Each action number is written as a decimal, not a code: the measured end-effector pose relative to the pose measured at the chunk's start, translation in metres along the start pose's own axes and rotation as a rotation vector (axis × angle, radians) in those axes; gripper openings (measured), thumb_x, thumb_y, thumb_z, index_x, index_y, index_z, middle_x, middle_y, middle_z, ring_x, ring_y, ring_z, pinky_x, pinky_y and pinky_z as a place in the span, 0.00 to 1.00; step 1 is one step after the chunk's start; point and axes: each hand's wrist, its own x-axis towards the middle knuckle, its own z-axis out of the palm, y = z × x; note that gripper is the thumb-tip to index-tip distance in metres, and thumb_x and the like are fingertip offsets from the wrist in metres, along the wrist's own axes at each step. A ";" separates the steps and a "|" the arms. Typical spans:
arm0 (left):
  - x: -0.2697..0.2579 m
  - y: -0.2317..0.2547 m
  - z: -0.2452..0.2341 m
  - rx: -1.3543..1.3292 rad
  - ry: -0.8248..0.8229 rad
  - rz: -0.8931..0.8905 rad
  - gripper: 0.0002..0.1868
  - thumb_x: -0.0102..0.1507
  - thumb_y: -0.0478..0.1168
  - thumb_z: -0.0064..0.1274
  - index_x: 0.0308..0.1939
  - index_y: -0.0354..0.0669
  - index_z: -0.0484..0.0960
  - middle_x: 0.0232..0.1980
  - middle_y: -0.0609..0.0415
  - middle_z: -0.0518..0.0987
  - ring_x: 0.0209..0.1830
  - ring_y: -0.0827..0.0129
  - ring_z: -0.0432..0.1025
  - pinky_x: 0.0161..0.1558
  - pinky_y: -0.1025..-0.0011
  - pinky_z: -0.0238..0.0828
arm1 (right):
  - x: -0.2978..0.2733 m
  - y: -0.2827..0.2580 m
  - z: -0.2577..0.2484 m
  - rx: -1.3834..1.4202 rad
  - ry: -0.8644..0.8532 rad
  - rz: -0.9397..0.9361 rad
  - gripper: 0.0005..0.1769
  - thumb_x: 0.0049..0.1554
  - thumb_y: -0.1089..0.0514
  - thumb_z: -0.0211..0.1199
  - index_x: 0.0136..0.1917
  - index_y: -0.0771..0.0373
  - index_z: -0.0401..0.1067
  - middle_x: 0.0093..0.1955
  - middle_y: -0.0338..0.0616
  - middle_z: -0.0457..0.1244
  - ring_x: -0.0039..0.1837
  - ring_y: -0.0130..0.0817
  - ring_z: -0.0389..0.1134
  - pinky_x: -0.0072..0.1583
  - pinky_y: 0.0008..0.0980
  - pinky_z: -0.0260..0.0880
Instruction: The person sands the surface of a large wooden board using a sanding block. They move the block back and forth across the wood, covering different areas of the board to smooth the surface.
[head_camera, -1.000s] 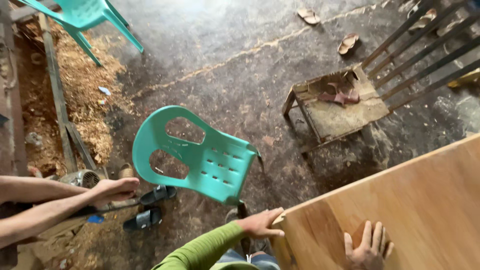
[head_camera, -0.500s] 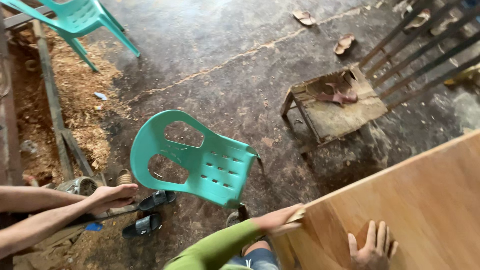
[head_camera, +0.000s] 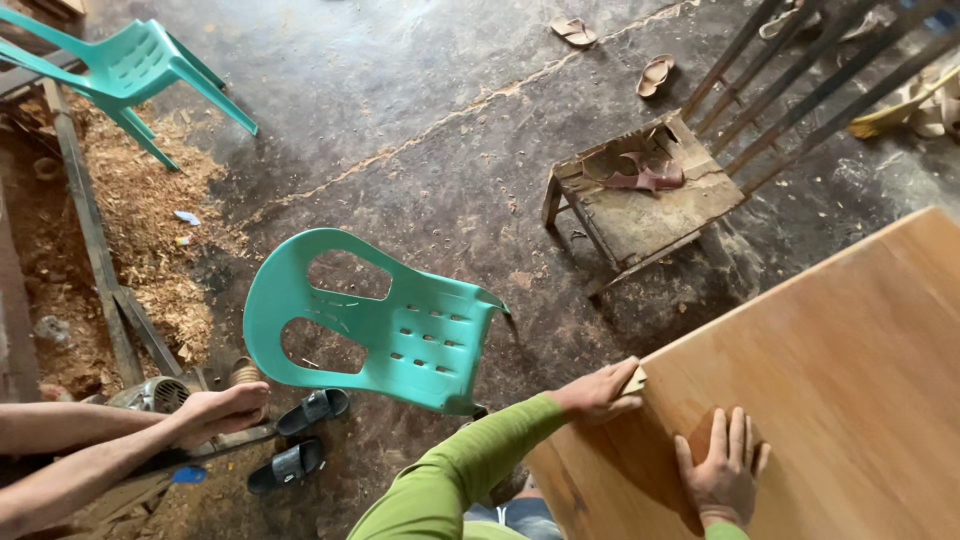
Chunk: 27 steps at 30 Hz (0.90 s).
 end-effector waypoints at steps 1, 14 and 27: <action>0.001 0.001 -0.001 -0.028 -0.007 -0.037 0.39 0.71 0.53 0.48 0.78 0.35 0.53 0.74 0.29 0.64 0.73 0.40 0.62 0.71 0.56 0.62 | -0.002 0.001 0.000 0.011 0.001 0.000 0.46 0.57 0.31 0.55 0.77 0.62 0.64 0.83 0.54 0.54 0.85 0.50 0.51 0.82 0.64 0.44; -0.224 0.061 0.020 0.813 0.073 -0.254 0.43 0.64 0.49 0.49 0.80 0.33 0.56 0.84 0.38 0.53 0.86 0.47 0.44 0.79 0.49 0.39 | 0.001 -0.003 -0.007 -0.010 0.023 -0.010 0.45 0.55 0.33 0.61 0.75 0.64 0.66 0.81 0.57 0.55 0.83 0.52 0.53 0.81 0.64 0.44; -0.140 0.090 0.108 0.795 0.381 -0.367 0.45 0.70 0.61 0.42 0.81 0.34 0.51 0.85 0.37 0.42 0.86 0.47 0.36 0.79 0.44 0.30 | -0.043 -0.060 -0.026 0.512 -0.034 -0.224 0.27 0.66 0.54 0.53 0.73 0.70 0.63 0.80 0.65 0.53 0.84 0.59 0.50 0.85 0.52 0.45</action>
